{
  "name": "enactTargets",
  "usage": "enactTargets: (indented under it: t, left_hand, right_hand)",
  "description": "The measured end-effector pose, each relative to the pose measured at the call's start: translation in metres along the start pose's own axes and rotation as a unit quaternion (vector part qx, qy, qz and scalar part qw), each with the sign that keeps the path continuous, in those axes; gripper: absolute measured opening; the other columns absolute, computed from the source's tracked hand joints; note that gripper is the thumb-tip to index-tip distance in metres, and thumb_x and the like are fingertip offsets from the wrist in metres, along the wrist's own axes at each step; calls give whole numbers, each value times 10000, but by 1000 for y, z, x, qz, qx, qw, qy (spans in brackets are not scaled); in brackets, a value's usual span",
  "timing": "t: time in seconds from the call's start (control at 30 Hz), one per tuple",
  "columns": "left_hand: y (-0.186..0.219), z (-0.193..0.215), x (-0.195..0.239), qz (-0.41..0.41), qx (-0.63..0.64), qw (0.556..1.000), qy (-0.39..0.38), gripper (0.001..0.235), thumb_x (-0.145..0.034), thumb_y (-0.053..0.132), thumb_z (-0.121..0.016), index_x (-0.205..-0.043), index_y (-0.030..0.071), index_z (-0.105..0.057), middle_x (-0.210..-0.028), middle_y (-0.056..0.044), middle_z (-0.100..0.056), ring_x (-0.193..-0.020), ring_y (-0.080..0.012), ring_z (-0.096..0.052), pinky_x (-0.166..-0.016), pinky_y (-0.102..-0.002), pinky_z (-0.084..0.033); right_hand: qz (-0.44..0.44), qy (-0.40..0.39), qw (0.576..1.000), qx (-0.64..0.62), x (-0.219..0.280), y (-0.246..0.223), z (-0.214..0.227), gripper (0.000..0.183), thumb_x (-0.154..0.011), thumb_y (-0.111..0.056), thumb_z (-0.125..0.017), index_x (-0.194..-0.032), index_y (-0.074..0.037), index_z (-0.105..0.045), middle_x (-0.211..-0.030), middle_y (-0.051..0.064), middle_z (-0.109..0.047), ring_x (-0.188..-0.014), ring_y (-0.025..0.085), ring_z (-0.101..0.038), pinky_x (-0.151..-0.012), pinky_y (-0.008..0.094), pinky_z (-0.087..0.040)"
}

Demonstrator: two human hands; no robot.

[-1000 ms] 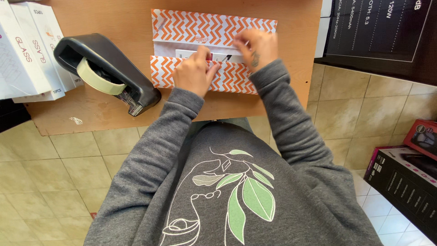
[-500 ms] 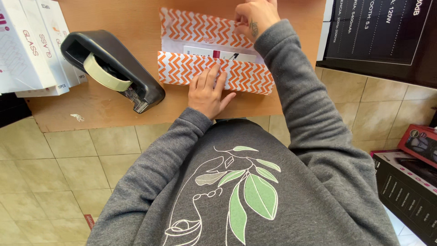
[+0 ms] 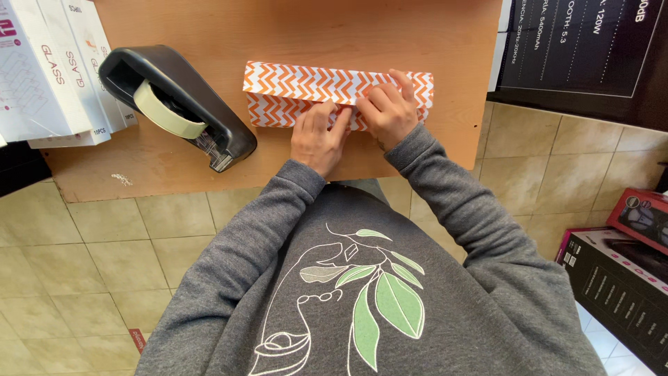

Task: The person wraps a small rectangular box in patterned paper by folding the edges and securing them with tape.

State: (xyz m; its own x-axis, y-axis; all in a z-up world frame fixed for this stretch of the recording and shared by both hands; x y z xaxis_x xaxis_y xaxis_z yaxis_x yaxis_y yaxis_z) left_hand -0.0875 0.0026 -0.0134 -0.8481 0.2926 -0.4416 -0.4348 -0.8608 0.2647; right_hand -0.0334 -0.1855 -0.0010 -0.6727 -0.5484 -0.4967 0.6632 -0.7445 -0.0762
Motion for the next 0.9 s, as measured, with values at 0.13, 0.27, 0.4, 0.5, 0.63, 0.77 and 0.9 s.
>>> enactTargets:
  t: [0.13,0.27,0.4,0.5,0.63,0.77,0.9]
  left_hand:
    - [-9,-7,10,19,30,999,-38,588,-864,195,-1100,-1324,183,-735,-1368,-74,-535,-983,-270,-678,-835,-423,-635]
    - [-17,-3,8,-8,-85,995,-55,722,-1014,608,-1019,-1626,334,-751,-1616,-8,-575,-1244,-270,-596,-1176,-442,-565]
    - [-27,-20,12,-62,-91,994,3,622,-1172,705,-670,-1616,275,-739,-1771,-32,-621,-1675,-343,-474,-1389,-526,-277]
    - [-33,-25,15,-71,-80,994,19,631,-1213,688,-603,-1679,273,-694,-1790,-20,-618,-1668,-351,-519,-1416,-539,-306]
    - [-38,-31,22,-80,-87,993,26,654,-1208,695,-583,-1716,291,-663,-1811,8,-599,-1679,-317,-524,-1439,-561,-313]
    - [-36,-24,28,-46,-113,992,15,714,-1192,675,-600,-1741,220,-628,-1842,-20,-561,-1715,-285,-481,-1465,-604,-232]
    - [-39,-15,43,15,-153,988,-14,889,-1133,665,-678,-1821,129,-505,-1899,-105,-475,-1758,-309,-424,-1469,-647,-177]
  right_hand:
    - [-1,46,999,-12,6,-2,0,306,-1136,75,-654,-940,-128,-774,-864,14,-564,-892,210,-741,-1322,534,-471]
    - [29,66,997,-36,7,-2,8,255,-1145,98,-675,-1058,-58,-857,-958,36,-729,-957,258,-797,-1283,580,-535]
    - [17,104,994,7,23,-9,-7,148,-1205,-171,-784,-1095,-127,-872,-1008,50,-773,-1110,236,-838,-1256,554,-616]
    - [17,46,999,13,43,-13,0,452,-1230,-484,-704,-1393,-93,-861,-1318,121,-841,-1352,294,-807,-1329,605,-529]
    - [20,-7,999,46,67,-10,0,540,-1214,-538,-667,-1552,-136,-790,-1546,96,-805,-1525,259,-721,-1438,630,-356]
    - [8,33,998,60,67,-6,2,413,-1225,-471,-700,-1489,-185,-837,-1507,46,-841,-1456,226,-768,-1412,569,-423]
    - [5,83,995,57,83,14,-14,416,-1177,-529,-788,-1364,-178,-909,-1364,55,-903,-1313,229,-849,-1278,504,-589]
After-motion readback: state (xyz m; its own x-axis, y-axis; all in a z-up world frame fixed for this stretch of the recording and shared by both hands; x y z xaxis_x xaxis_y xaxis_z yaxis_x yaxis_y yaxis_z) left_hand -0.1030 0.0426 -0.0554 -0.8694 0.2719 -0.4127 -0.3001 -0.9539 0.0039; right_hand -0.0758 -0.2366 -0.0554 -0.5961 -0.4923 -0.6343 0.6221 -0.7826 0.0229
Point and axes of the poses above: each hand's wrist, its own x-axis away from the middle knuckle, its own z-axis out of the back of the hand, y = z × x, the point moved 3 cm from there along -x, towards the middle knuckle
